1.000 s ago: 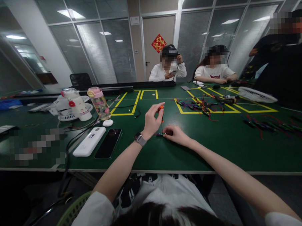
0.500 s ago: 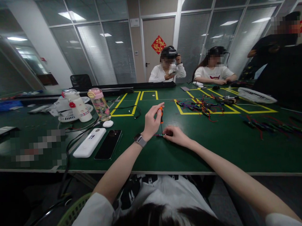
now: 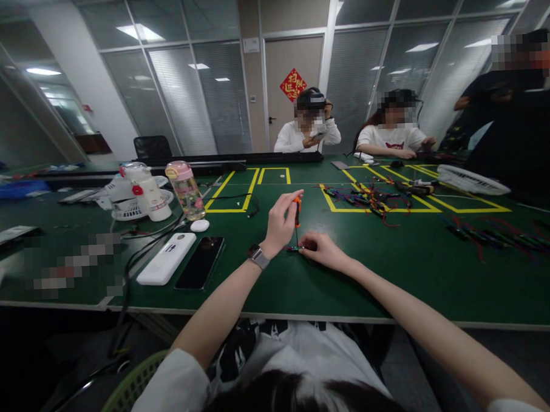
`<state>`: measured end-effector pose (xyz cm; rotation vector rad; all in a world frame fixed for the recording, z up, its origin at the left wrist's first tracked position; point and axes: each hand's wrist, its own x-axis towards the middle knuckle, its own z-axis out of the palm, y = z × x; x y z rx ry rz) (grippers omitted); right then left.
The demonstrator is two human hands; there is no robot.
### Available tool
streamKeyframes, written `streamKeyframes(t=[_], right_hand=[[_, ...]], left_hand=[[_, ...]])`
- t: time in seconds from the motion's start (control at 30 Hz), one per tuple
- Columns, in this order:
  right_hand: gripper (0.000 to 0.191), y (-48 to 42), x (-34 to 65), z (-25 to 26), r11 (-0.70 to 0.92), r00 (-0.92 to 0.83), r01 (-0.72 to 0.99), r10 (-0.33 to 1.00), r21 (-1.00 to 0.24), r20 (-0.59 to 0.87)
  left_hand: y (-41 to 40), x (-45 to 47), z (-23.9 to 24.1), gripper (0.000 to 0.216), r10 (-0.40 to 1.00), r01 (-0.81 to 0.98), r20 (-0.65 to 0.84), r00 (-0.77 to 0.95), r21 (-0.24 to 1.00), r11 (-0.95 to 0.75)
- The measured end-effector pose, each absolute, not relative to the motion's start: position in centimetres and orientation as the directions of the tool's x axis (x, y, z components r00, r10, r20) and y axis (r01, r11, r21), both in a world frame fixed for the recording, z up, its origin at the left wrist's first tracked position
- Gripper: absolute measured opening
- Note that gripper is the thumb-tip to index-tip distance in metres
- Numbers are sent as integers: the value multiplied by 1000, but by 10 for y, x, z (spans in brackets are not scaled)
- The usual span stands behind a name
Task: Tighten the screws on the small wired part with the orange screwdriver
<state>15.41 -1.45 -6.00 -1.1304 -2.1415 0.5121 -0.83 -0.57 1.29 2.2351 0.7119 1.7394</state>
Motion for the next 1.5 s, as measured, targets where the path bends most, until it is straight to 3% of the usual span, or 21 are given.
streamKeyframes(t=[0.33,0.57,0.93,1.2,1.33,1.5], right_hand=[[8,-14,155,-61,544,-413,570,837,-616,359],[8,-15,154,-59,538,-409,586,842,-606,352],[9,-14,155,-60,550,-416,587,834,-594,361],[7,-14,156,-59,555,-428,575,830,-601,356],[8,-15,156,-58,559,-431,573,828,-599,359],[7,-14,156,-60,554,-426,574,831,-604,357]], left_hand=[[-6,-6,12,14,485,346,869,98,428,-835],[-6,-7,12,31,512,262,839,182,461,-848],[-5,-6,12,15,481,359,869,114,416,-836],[-6,-7,11,32,520,274,832,192,463,-843],[-3,-7,8,32,550,256,816,177,501,-827],[-3,-6,9,28,529,317,833,162,463,-828]])
